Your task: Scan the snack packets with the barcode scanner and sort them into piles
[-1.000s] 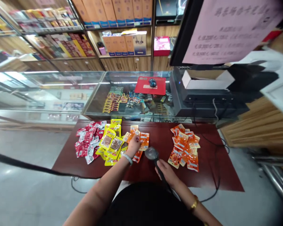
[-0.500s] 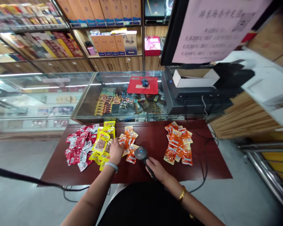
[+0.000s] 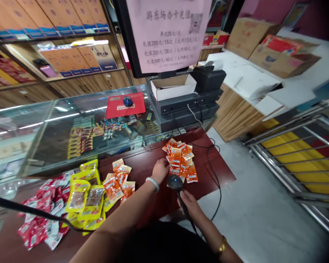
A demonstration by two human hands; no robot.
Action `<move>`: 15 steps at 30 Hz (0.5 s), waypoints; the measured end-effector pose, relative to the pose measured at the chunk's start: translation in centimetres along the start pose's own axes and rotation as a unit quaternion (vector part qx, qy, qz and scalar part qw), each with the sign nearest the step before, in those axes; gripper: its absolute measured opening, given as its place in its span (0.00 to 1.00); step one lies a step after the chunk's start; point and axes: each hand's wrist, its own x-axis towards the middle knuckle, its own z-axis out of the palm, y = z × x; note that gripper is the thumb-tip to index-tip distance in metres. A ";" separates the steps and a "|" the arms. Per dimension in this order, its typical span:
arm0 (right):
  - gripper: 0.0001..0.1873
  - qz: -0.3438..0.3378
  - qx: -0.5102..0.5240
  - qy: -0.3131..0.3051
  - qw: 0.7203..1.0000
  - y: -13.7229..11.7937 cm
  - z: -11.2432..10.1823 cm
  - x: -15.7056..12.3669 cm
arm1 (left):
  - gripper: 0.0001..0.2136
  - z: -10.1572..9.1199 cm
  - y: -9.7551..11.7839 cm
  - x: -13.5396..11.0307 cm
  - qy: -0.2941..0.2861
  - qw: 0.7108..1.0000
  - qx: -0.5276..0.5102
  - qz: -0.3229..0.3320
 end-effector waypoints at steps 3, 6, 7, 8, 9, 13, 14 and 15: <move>0.32 -0.001 0.037 0.033 0.999 0.6 -2.0 -0.6 | 0.20 1.3 3.3 1.5 -0.011 0.999 0.033 -0.039; 0.34 0.005 0.063 0.060 0.996 1.1 -3.2 -0.9 | 0.27 2.0 5.4 2.3 -0.019 0.996 0.050 -0.071; 0.35 0.007 0.069 0.067 0.995 1.1 -3.5 -1.0 | 0.28 2.2 5.7 2.5 -0.021 0.996 0.055 -0.074; 0.35 0.007 0.075 0.074 0.994 1.1 -3.6 -1.1 | 0.29 2.4 5.9 2.6 -0.020 0.995 0.060 -0.075; 0.35 0.007 0.081 0.078 0.994 1.0 -3.7 -1.2 | 0.30 2.5 6.0 2.7 -0.021 0.995 0.065 -0.075; 0.35 0.009 0.082 0.085 0.993 0.2 -3.7 -1.2 | 0.26 2.9 5.2 2.9 -0.028 0.995 0.065 -0.073; 0.35 0.009 0.078 0.085 0.993 0.1 -3.6 -1.1 | 0.24 2.9 4.9 2.9 -0.026 0.996 0.059 -0.065; 0.35 0.009 0.074 0.084 0.994 0.0 -3.5 -1.0 | 0.22 2.8 4.5 2.9 -0.022 0.997 0.050 -0.055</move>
